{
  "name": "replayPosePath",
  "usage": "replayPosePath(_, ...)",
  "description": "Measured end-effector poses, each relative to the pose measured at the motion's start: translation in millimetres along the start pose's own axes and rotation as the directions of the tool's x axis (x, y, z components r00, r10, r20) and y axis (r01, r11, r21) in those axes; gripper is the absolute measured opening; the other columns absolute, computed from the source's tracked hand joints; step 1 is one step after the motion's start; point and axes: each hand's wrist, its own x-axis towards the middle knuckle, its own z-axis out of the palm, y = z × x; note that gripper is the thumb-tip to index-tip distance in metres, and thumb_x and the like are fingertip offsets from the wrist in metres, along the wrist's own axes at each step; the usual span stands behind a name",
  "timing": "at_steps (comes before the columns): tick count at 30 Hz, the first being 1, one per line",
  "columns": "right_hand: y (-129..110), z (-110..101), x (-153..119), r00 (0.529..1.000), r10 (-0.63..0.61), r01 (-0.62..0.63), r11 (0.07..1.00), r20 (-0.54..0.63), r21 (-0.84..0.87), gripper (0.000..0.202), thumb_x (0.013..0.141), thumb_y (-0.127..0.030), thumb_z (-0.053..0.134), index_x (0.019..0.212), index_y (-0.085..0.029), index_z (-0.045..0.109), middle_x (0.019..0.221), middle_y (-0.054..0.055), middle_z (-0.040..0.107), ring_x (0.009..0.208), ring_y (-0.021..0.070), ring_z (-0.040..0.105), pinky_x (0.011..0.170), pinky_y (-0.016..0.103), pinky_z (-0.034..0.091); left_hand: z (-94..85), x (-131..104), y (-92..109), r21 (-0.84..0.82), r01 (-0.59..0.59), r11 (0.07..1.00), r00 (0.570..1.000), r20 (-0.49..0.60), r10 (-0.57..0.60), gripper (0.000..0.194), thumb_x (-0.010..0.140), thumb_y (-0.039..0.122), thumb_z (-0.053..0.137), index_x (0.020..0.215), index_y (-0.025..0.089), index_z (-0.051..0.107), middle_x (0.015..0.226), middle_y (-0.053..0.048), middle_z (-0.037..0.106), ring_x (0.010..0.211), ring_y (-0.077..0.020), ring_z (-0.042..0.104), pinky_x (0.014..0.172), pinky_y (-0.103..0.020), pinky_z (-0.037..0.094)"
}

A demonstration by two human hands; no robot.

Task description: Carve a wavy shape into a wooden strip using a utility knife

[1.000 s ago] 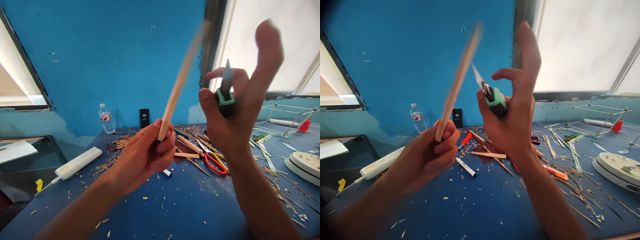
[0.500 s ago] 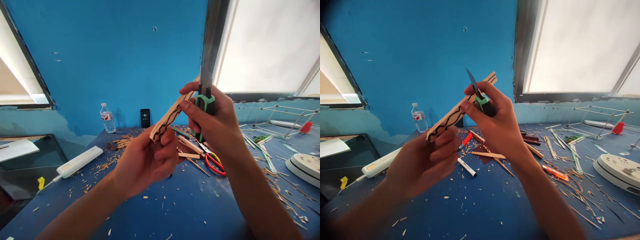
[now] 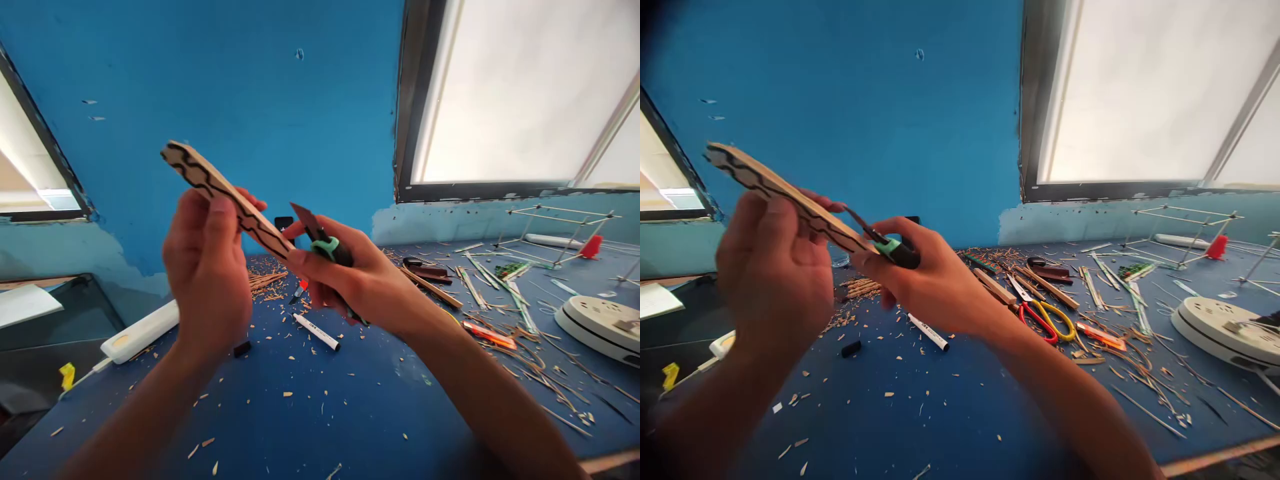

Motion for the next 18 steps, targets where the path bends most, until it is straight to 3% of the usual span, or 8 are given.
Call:
replayPosePath(2, -2, -4, -2, 0.998, -0.068, 0.067, 0.995, -0.016, -0.068, 0.027, 0.089, -0.044, 0.075, 0.103, -0.026, 0.061, 0.055, -0.010, 0.048, 0.047, 0.0093, 0.043, 0.042, 0.023, 0.034, -2.4, 5, 7, -0.008, -0.007, 1.000, 1.000, -0.021, 0.007, 0.018, 0.104, 0.021, 0.052, 0.092, 0.026, 0.065, 0.086, 0.008, 0.064, 0.089, -0.0100, 0.064, 0.094, -0.028, 0.050)
replayPosePath(4, 0, -10, -2, 0.958, -0.257, 0.217, 0.941, -0.131, -0.261, 0.022, 0.090, -0.038, 0.073, 0.083, -0.024, 0.058, 0.057, -0.009, 0.039, 0.051, 0.0086, 0.035, 0.046, 0.024, 0.031, -3.7, 6, 13, -0.011, 0.079, 0.997, 0.996, 0.039, -0.079, 0.013, 0.102, 0.021, 0.054, 0.096, 0.023, 0.066, 0.082, 0.005, 0.063, 0.073, -0.0109, 0.062, 0.073, -0.028, 0.053)
replayPosePath(7, 4, -22, 0, 0.799, -0.557, 0.307, 0.703, -0.228, -0.642, 0.032, 0.087, -0.026, 0.072, 0.068, -0.023, 0.046, 0.059, -0.007, 0.032, 0.057, 0.0102, 0.026, 0.051, 0.027, 0.028, -3.1, 1, 21, 0.037, 0.274, 0.961, 0.936, 0.220, -0.275, 0.012, 0.100, 0.023, 0.052, 0.097, 0.023, 0.063, 0.077, 0.003, 0.057, 0.059, -0.0107, 0.055, 0.050, -0.025, 0.047)
replayPosePath(10, 5, -31, 0, 0.701, -0.687, 0.257, 0.496, -0.194, -0.829, 0.031, 0.086, -0.027, 0.069, 0.069, -0.024, 0.043, 0.059, -0.006, 0.029, 0.057, 0.0119, 0.022, 0.051, 0.028, 0.027, -0.6, -8, 25, 0.106, 0.384, 0.917, 0.868, 0.296, -0.398, 0.014, 0.099, 0.020, 0.047, 0.095, 0.024, 0.060, 0.076, 0.003, 0.053, 0.053, -0.0080, 0.047, 0.044, -0.020, 0.038)
replayPosePath(13, 1, -37, -5, 0.701, -0.703, 0.231, 0.384, -0.121, -0.894, 0.030, 0.088, -0.033, 0.067, 0.070, -0.025, 0.045, 0.056, -0.006, 0.032, 0.055, 0.0129, 0.021, 0.050, 0.029, 0.026, 0.9, -17, 25, 0.167, 0.404, 0.899, 0.829, 0.350, -0.437, 0.009, 0.099, 0.023, 0.051, 0.094, 0.024, 0.059, 0.073, 0.005, 0.048, 0.053, -0.0058, 0.039, 0.044, -0.016, 0.032)
replayPosePath(15, -2, -39, -7, 0.748, -0.662, 0.259, 0.362, -0.051, -0.896, 0.026, 0.084, -0.031, 0.069, 0.071, -0.025, 0.047, 0.055, -0.006, 0.035, 0.054, 0.0126, 0.023, 0.050, 0.029, 0.025, 0.7, -22, 25, 0.237, 0.345, 0.908, 0.819, 0.396, -0.415, 0.004, 0.099, 0.027, 0.058, 0.095, 0.026, 0.058, 0.074, 0.006, 0.045, 0.053, -0.0051, 0.035, 0.045, -0.014, 0.030)
replayPosePath(18, -4, -41, -9, 0.829, -0.558, 0.305, 0.394, 0.037, -0.867, 0.020, 0.078, -0.024, 0.070, 0.075, -0.025, 0.051, 0.055, -0.007, 0.040, 0.052, 0.0109, 0.027, 0.049, 0.027, 0.026, 0.0, -27, 26, 0.335, 0.235, 0.913, 0.827, 0.424, -0.369, 0.011, 0.098, 0.035, 0.063, 0.097, 0.027, 0.056, 0.073, 0.007, 0.040, 0.056, -0.0064, 0.032, 0.045, -0.015, 0.030)
